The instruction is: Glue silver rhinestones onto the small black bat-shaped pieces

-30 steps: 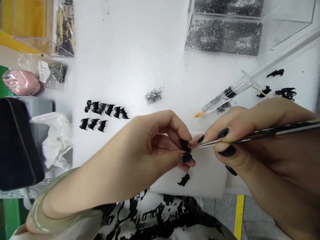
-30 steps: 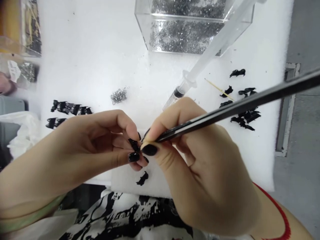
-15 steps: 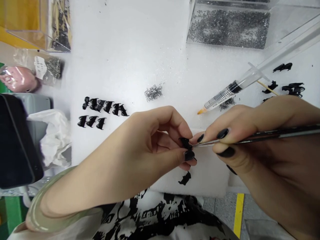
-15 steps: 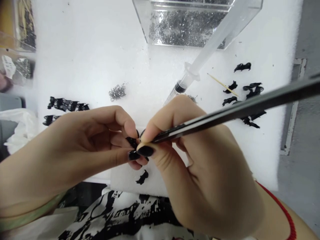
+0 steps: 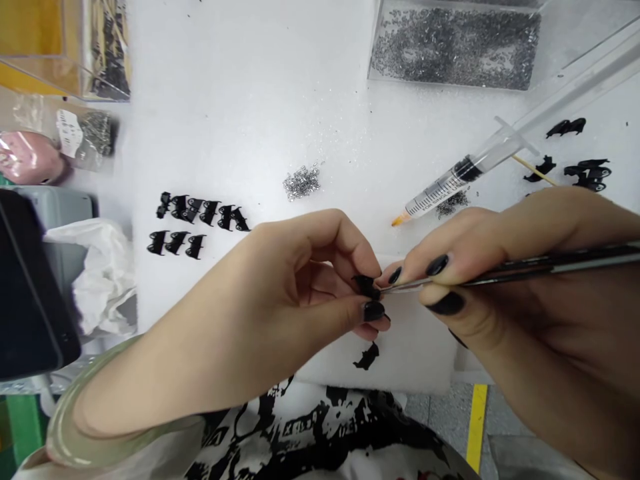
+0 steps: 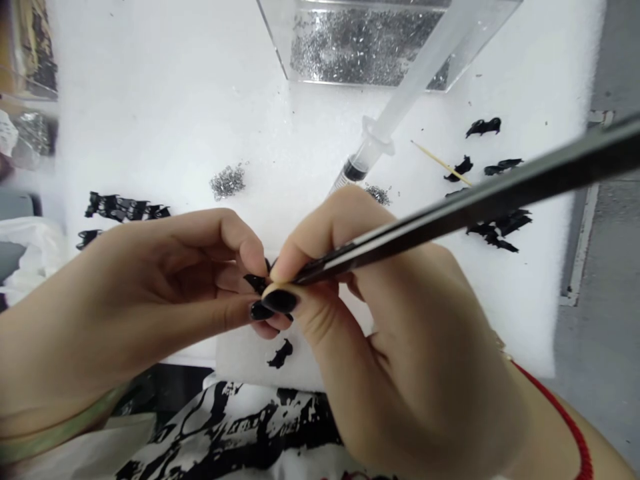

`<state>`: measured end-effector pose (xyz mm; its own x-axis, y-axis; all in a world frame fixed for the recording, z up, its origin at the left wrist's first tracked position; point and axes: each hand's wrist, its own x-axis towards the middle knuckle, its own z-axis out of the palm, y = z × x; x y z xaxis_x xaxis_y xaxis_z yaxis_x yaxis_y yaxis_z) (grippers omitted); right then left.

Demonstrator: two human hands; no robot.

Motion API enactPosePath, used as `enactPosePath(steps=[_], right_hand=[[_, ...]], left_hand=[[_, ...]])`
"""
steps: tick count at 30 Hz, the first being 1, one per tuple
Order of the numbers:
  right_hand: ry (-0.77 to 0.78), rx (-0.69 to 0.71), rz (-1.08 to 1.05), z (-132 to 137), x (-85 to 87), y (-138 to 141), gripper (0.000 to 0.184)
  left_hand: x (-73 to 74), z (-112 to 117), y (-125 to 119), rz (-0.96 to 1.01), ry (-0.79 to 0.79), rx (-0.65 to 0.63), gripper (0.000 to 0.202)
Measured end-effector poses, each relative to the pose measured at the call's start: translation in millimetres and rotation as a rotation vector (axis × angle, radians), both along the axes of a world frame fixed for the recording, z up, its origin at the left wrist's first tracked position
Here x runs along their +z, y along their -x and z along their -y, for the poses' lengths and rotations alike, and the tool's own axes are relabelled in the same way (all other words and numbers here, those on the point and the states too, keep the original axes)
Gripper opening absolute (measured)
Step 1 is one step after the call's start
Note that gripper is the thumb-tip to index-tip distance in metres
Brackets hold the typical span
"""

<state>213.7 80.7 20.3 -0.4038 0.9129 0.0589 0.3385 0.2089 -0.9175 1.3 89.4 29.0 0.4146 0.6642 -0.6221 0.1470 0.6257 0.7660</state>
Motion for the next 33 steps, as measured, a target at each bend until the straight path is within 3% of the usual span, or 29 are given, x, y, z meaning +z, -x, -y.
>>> enactPosePath(steps=[8,15,26,33], right_hand=[[0.064,-0.019,-0.100,-3,2.1,3,0.035],[0.146,-0.067,-0.115,1,-0.1,1,0.023],[0.096,-0.051,-0.010,-2,-5.0,-6,0.021],[0.113,-0.074,0.115,-4,-7.9,-8,0.018]], left_hand=[[3.8,-3,-1,-0.015,0.020,-0.006,0.012],[6.8,-14,-10,-0.001,0.038,0.091,0.026],[0.9,0,2,0.007,-0.018,-0.054,0.013],[1.6,-2,2,0.023,0.025,-0.043,0.011]])
